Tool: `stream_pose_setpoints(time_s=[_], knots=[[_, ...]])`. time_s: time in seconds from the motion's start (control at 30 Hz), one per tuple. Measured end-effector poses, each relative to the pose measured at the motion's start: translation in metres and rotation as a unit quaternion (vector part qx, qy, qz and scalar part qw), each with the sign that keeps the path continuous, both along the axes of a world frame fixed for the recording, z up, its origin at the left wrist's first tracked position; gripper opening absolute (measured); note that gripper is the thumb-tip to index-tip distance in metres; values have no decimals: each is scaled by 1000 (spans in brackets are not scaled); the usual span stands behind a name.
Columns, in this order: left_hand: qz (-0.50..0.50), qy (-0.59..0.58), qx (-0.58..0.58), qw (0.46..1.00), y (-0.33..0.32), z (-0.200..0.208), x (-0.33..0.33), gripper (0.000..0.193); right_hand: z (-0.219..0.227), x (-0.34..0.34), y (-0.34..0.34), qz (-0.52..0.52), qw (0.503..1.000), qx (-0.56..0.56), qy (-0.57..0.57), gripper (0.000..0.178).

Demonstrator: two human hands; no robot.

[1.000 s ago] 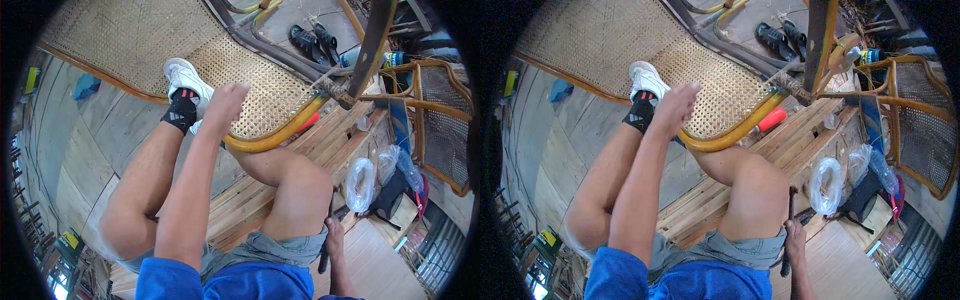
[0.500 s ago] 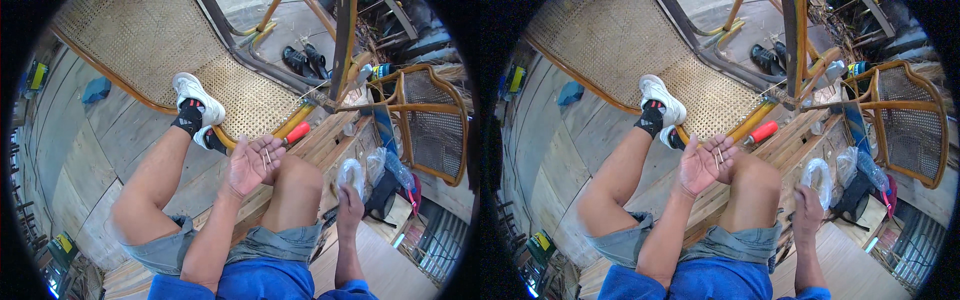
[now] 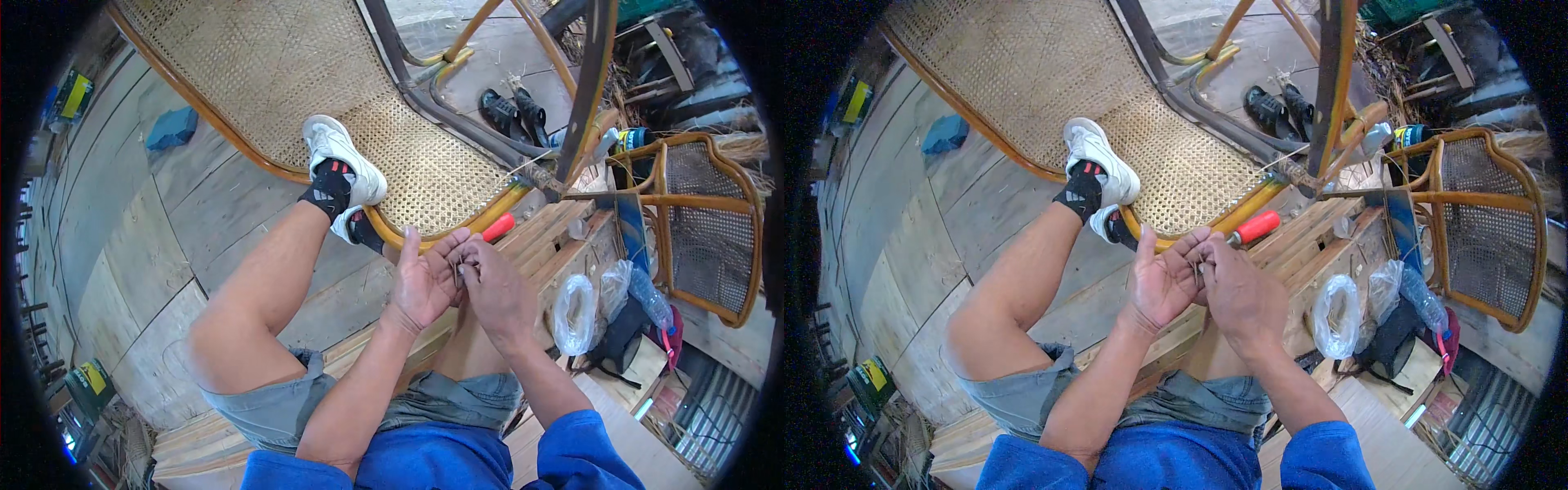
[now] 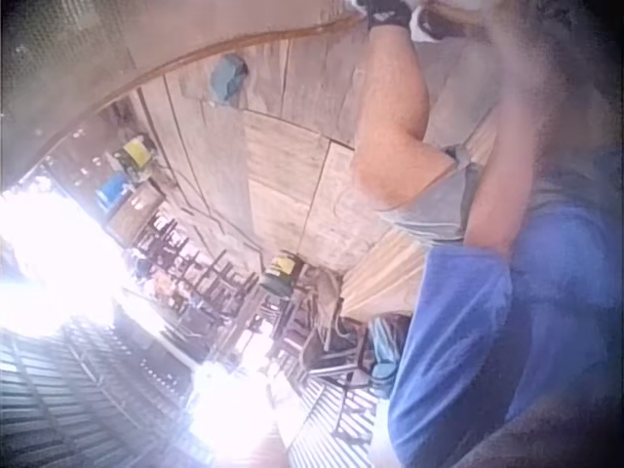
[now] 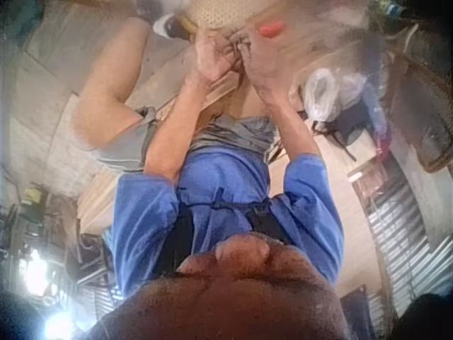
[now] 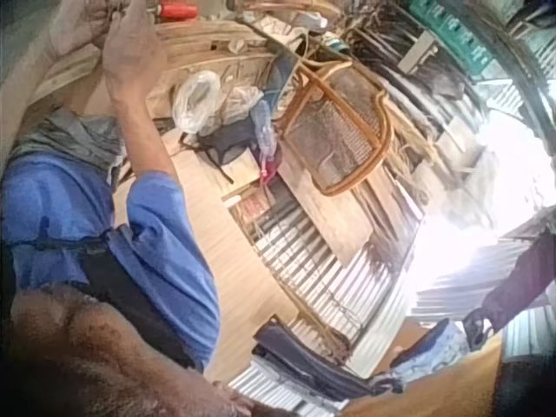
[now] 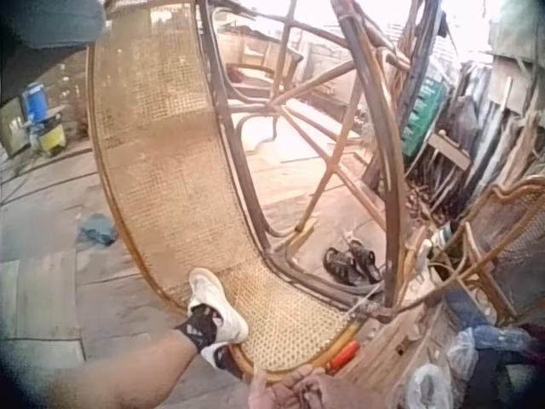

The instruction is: The person sits on the floor and weaves a cane seat for a rattan chair. They repeatedly insert thin cane strips into the frame and use a hammer to tap them into place, working methodically along the edge of the seat.

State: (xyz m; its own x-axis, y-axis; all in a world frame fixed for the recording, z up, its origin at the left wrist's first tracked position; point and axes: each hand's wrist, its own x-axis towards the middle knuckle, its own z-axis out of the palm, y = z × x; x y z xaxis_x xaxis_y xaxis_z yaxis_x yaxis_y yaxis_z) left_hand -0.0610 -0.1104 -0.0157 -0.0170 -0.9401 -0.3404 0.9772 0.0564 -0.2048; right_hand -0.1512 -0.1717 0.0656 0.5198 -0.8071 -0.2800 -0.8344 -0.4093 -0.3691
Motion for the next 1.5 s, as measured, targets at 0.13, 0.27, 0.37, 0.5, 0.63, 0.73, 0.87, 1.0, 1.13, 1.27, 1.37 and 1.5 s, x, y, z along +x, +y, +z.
stream_pose_setpoints(time_s=[0.13,0.27,0.37,0.5,0.63,0.73,0.87,1.0,1.13,1.27,1.37,1.5], knots=[[-12,-18,29,999,-3,-1,1,67,-15,-4,-7,-43,992,66,-97,18],[-54,-120,72,989,-5,-16,-8,49,-34,-18,-27,-99,940,226,-234,13],[-118,-206,127,963,-5,-17,-8,29,-43,-23,-48,-91,936,208,-269,11],[-188,-258,207,925,1,-30,-14,24,-58,-24,-84,-33,963,147,-223,12],[-224,-255,208,917,3,-34,-17,24,-72,-19,-102,39,971,132,-198,11],[-218,-271,215,913,2,-34,-17,28,-83,-18,-107,85,972,127,-180,12],[-218,-270,210,914,4,-41,-18,28,-94,-18,-111,108,975,122,-150,11],[-224,-271,211,912,3,-43,-18,28,-106,-19,-116,132,970,99,-178,10],[-228,-275,212,909,2,-42,-17,27,-112,-17,-119,182,972,54,-137,9],[-227,-267,202,915,3,-44,-16,27,-114,-16,-119,268,957,-4,-114,11],[-226,-271,202,914,4,-44,-16,27,-119,-16,-120,291,949,-26,-121,14],[-225,-272,206,913,2,-43,-15,27,-121,-16,-120,272,959,-21,-84,12]])
